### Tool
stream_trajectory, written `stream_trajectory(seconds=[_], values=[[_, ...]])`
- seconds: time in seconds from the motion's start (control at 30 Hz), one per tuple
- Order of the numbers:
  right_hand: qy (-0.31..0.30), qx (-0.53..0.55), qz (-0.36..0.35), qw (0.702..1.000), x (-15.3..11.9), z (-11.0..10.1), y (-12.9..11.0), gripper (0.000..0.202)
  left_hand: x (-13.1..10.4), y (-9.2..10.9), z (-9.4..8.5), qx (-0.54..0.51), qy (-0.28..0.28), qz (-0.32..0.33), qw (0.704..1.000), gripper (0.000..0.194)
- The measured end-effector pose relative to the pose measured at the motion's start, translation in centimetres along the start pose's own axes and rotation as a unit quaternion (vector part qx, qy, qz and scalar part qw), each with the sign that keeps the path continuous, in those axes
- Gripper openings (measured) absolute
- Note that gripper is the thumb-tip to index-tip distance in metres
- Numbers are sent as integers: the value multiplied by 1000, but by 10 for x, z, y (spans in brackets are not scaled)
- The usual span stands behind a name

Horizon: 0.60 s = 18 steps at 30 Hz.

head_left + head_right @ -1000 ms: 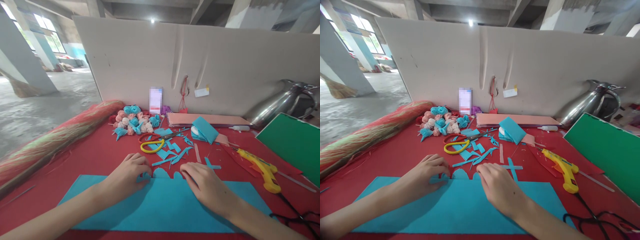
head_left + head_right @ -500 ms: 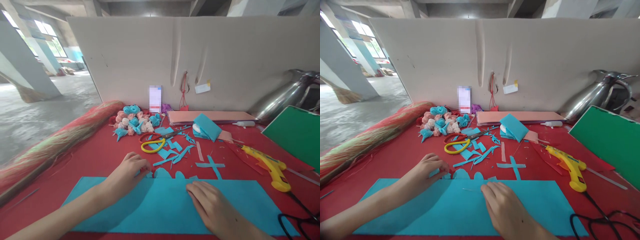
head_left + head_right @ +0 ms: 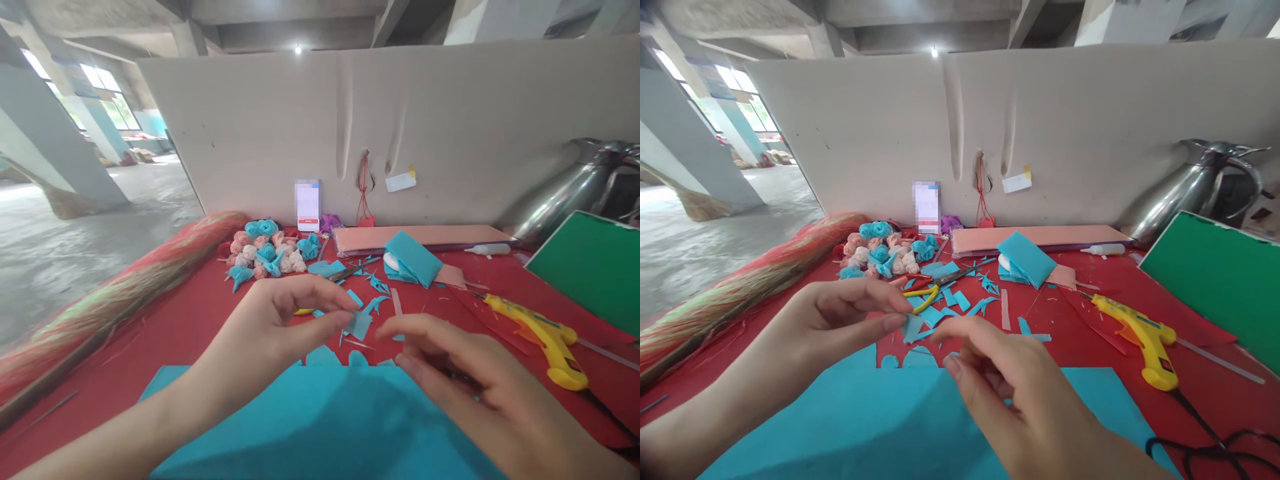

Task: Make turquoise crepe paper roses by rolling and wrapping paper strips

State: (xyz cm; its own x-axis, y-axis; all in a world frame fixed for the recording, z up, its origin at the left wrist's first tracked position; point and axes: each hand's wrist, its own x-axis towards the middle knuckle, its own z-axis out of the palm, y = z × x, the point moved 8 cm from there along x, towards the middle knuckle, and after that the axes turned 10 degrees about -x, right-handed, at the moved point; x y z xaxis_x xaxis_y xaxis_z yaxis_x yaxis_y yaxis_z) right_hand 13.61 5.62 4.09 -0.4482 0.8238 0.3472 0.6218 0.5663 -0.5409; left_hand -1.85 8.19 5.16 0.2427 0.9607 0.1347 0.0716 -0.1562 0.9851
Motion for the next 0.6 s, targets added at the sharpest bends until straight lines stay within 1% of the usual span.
stream_trajectory(seconds=[0.1, 0.27, 0.37, 0.47, 0.6], values=[[16, -1, 10, 1000, -1, -5, 5, 21, 2, 4, 7, -29, -13, 10, 999, 13], [15, 31, 26, 999, -2, -7, 13, 20, 3, -1, 11, -39, -16, 0, 999, 16], [17, 38, 41, 998, -2, -8, 17, 18, 4, -2, 10, -16, -14, -4, 1000, 16], [14, 10, 44, 999, -2, -7, 18, 19, 4, -4, 8, 16, -11, -16, 1000, 16], [3, 11, 42, 999, 0, -2, 17, 21, 4, -6, 8, 48, -7, -16, 999, 20]])
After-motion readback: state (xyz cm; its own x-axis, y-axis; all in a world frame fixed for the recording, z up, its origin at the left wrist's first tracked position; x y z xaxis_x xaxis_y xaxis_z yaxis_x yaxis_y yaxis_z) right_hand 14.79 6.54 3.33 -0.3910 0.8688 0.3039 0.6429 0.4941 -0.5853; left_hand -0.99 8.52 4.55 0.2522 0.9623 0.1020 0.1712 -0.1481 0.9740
